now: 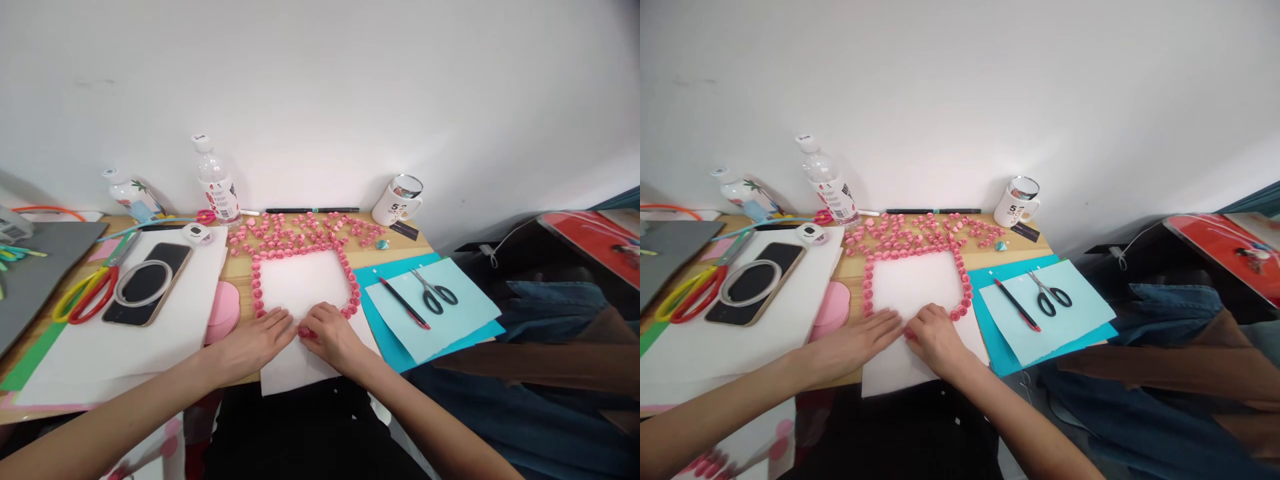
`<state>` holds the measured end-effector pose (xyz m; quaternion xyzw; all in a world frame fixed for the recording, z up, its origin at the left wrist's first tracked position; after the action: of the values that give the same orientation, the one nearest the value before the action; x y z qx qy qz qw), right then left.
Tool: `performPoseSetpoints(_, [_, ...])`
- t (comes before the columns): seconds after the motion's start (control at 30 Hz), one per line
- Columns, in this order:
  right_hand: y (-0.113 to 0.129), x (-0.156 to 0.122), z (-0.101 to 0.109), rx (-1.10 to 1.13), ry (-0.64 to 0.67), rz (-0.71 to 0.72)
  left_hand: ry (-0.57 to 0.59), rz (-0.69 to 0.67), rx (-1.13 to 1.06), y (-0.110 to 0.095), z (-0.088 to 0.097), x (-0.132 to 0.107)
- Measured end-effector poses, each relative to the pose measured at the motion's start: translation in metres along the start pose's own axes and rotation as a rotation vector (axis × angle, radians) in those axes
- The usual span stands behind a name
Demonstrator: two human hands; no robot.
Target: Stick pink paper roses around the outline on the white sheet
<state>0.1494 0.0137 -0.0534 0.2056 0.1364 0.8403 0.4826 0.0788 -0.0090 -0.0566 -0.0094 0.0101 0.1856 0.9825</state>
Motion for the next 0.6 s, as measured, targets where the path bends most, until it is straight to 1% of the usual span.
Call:
performPoseSetpoints(0.13, [-0.001, -0.002, 0.001, 0.023, -0.018, -0.001, 0.086, -0.009, 0.007, -0.004, 0.002, 0.004])
performPoseSetpoints(0.23, [0.000, -0.001, 0.002, 0.024, -0.018, 0.000, 0.146, 0.008, -0.023, -0.003, -0.001, 0.006])
performPoseSetpoints(0.3, [0.000, 0.001, 0.002, 0.008, -0.004, -0.006, 0.154, 0.015, -0.038, -0.003, -0.004, 0.006])
performPoseSetpoints(0.37, [0.001, 0.003, 0.002, -0.007, 0.022, -0.015, 0.137, 0.008, -0.039, -0.003, -0.009, 0.005])
performPoseSetpoints(0.5, [0.002, 0.006, -0.002, -0.021, 0.088, -0.057, 0.050, 0.013, -0.010, -0.002, -0.017, 0.004])
performPoseSetpoints(0.6, [0.000, 0.008, 0.000, 0.054, 0.124, -0.054, -0.006, 0.014, 0.029, -0.001, -0.016, 0.003])
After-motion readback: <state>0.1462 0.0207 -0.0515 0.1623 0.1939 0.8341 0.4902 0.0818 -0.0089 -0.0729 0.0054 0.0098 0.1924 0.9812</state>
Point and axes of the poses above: each hand's wrist, its own x-axis towards the middle knuckle, its own z-axis out of the back of the hand, y = z × x, the point moved 10 cm from there along x, towards the middle knuckle, and after that the axes turned 3 degrees about -y, right-handed, at the moved point
